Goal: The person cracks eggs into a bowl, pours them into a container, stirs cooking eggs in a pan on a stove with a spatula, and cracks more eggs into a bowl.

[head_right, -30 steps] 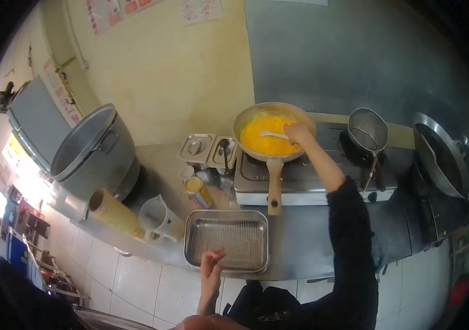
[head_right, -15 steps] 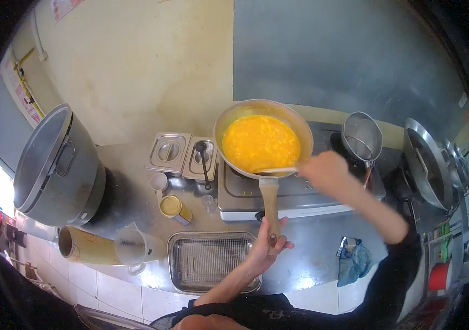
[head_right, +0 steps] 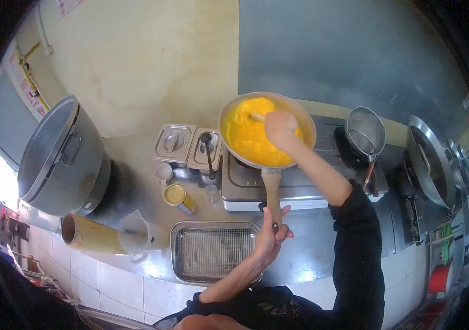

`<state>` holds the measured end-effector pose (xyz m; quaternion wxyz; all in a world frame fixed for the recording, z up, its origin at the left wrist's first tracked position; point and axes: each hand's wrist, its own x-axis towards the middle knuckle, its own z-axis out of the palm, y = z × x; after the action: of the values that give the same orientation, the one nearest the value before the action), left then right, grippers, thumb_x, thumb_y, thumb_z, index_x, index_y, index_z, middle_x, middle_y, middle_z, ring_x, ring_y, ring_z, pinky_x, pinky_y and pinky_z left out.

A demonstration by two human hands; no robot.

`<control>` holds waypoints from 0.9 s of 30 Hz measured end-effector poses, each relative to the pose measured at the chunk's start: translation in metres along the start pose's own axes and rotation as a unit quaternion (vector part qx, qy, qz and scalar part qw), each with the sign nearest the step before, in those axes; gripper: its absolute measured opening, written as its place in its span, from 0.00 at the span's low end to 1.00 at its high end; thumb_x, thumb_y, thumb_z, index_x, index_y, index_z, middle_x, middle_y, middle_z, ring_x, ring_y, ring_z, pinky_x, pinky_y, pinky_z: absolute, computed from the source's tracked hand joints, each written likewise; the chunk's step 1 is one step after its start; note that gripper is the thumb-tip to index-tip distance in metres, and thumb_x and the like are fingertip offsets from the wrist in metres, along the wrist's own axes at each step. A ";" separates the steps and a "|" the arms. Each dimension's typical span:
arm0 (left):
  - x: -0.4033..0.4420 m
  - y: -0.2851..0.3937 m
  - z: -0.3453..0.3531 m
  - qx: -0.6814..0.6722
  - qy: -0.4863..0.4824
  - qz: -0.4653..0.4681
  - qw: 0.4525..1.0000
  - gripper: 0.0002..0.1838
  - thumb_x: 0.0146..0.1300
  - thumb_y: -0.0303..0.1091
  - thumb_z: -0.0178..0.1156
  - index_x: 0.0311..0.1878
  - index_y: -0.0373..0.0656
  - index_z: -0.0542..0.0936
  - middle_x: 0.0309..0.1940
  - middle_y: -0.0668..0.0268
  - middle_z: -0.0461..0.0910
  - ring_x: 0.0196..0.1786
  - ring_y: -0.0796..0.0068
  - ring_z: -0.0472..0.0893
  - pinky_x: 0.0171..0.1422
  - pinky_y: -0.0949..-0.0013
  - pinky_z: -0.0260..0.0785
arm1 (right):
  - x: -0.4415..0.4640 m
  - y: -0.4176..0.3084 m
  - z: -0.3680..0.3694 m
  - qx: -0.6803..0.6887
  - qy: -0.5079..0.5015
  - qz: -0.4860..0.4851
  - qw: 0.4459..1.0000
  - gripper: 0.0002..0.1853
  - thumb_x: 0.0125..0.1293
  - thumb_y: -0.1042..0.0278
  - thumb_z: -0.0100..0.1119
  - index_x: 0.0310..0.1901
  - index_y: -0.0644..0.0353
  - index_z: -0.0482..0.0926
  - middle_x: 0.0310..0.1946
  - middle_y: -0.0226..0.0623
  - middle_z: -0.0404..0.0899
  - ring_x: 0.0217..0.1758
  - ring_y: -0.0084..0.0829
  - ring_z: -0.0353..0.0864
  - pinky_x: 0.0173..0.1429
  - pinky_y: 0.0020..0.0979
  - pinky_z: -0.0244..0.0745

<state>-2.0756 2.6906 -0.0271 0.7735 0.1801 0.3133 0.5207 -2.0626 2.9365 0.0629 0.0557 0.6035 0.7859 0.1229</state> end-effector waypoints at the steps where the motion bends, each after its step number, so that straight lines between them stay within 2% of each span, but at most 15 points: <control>1: 0.001 -0.001 -0.001 -0.017 0.000 0.000 1.000 0.46 0.63 0.71 0.27 0.65 0.36 0.62 0.14 0.77 0.53 0.28 0.77 0.65 0.47 0.71 0.58 | 0.002 0.009 -0.001 0.007 0.000 0.009 1.000 0.12 0.60 0.69 0.51 0.41 0.59 0.83 0.37 0.44 0.83 0.41 0.39 0.84 0.42 0.37 0.79; 6: -0.001 0.004 0.000 -0.057 0.001 -0.022 0.998 0.45 0.64 0.71 0.27 0.66 0.39 0.61 0.14 0.77 0.54 0.30 0.77 0.67 0.48 0.70 0.57 | -0.025 0.050 -0.033 0.004 -0.019 0.022 1.000 0.12 0.60 0.68 0.51 0.38 0.61 0.83 0.36 0.46 0.83 0.40 0.42 0.84 0.42 0.39 0.79; 9: 0.000 0.010 0.001 -0.056 -0.011 -0.023 0.998 0.44 0.64 0.71 0.27 0.67 0.41 0.60 0.15 0.77 0.56 0.31 0.76 0.68 0.49 0.68 0.58 | -0.061 0.081 -0.017 -0.033 0.017 -0.048 0.998 0.12 0.61 0.64 0.52 0.35 0.62 0.82 0.33 0.46 0.82 0.38 0.44 0.84 0.43 0.41 0.78; 11: 0.000 0.012 0.006 -0.071 -0.004 -0.053 0.996 0.43 0.64 0.70 0.28 0.67 0.41 0.59 0.15 0.76 0.56 0.32 0.74 0.68 0.51 0.68 0.57 | -0.092 0.083 -0.042 -0.112 -0.050 -0.082 0.989 0.12 0.62 0.61 0.52 0.37 0.57 0.82 0.30 0.44 0.82 0.36 0.42 0.83 0.41 0.40 0.77; 13: -0.003 0.014 0.010 -0.067 -0.002 -0.056 0.996 0.43 0.65 0.70 0.27 0.66 0.41 0.59 0.15 0.76 0.56 0.31 0.73 0.69 0.51 0.67 0.58 | -0.116 0.083 -0.071 -0.104 -0.087 -0.084 0.987 0.10 0.63 0.61 0.51 0.39 0.50 0.82 0.29 0.43 0.81 0.34 0.41 0.83 0.39 0.39 0.77; 15: 0.000 0.008 0.007 -0.062 0.001 -0.054 0.997 0.42 0.65 0.70 0.27 0.66 0.41 0.59 0.15 0.76 0.56 0.31 0.73 0.69 0.50 0.66 0.59 | -0.134 0.079 -0.080 -0.104 -0.086 -0.137 0.981 0.10 0.61 0.65 0.52 0.35 0.55 0.83 0.31 0.41 0.82 0.33 0.39 0.84 0.37 0.37 0.78; 17: 0.005 -0.006 -0.001 -0.028 -0.004 -0.050 0.998 0.44 0.64 0.70 0.31 0.67 0.39 0.58 0.14 0.75 0.55 0.26 0.74 0.71 0.45 0.68 0.63 | -0.146 0.062 -0.042 -0.128 -0.010 -0.138 0.982 0.09 0.59 0.66 0.54 0.33 0.57 0.84 0.28 0.41 0.81 0.31 0.38 0.84 0.34 0.36 0.78; 18: 0.003 -0.004 0.005 -0.025 0.017 -0.045 0.999 0.44 0.65 0.70 0.32 0.67 0.38 0.58 0.14 0.75 0.55 0.22 0.75 0.67 0.39 0.68 0.64 | -0.141 0.054 -0.032 -0.126 -0.006 -0.139 0.982 0.09 0.59 0.66 0.54 0.33 0.57 0.84 0.28 0.41 0.81 0.31 0.38 0.84 0.34 0.36 0.78; 20: 0.008 -0.003 0.003 -0.017 0.014 -0.034 0.999 0.44 0.65 0.70 0.32 0.67 0.37 0.58 0.14 0.75 0.55 0.21 0.77 0.65 0.37 0.69 0.64 | -0.133 0.042 -0.016 -0.058 0.047 -0.109 0.991 0.09 0.57 0.68 0.54 0.32 0.58 0.84 0.26 0.41 0.82 0.32 0.37 0.84 0.34 0.35 0.79; 21: 0.006 -0.006 0.001 -0.011 0.012 -0.028 0.999 0.44 0.65 0.70 0.33 0.66 0.37 0.58 0.14 0.75 0.55 0.20 0.78 0.63 0.35 0.70 0.64 | -0.125 0.042 -0.011 -0.054 0.041 -0.109 0.992 0.09 0.57 0.68 0.54 0.32 0.58 0.84 0.26 0.41 0.82 0.32 0.37 0.84 0.34 0.35 0.79; 23: 0.006 -0.011 -0.002 -0.009 0.012 -0.022 1.000 0.44 0.65 0.69 0.34 0.66 0.36 0.58 0.14 0.76 0.54 0.20 0.79 0.62 0.34 0.71 0.64 | -0.097 0.044 -0.008 -0.042 0.006 -0.098 0.994 0.09 0.60 0.67 0.50 0.35 0.56 0.81 0.27 0.41 0.81 0.30 0.39 0.84 0.32 0.39 0.78; 25: 0.005 -0.009 0.001 -0.006 0.005 -0.008 1.000 0.44 0.65 0.69 0.34 0.66 0.36 0.58 0.14 0.76 0.54 0.19 0.79 0.62 0.33 0.72 0.64 | -0.076 0.041 0.001 -0.019 0.009 -0.058 0.998 0.10 0.60 0.67 0.50 0.34 0.58 0.82 0.27 0.42 0.82 0.33 0.40 0.84 0.33 0.40 0.78; 27: 0.003 -0.005 0.004 0.013 0.005 0.001 1.000 0.44 0.65 0.69 0.30 0.67 0.36 0.57 0.15 0.78 0.51 0.21 0.81 0.56 0.37 0.71 0.60 | -0.051 0.039 0.017 -0.013 0.013 -0.040 0.999 0.10 0.60 0.66 0.50 0.34 0.58 0.82 0.29 0.43 0.83 0.34 0.41 0.84 0.35 0.41 0.78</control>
<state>-2.0686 2.6916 -0.0281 0.7691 0.1875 0.3241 0.5180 -2.0086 2.8992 0.0536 0.0577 0.5690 0.8086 0.1384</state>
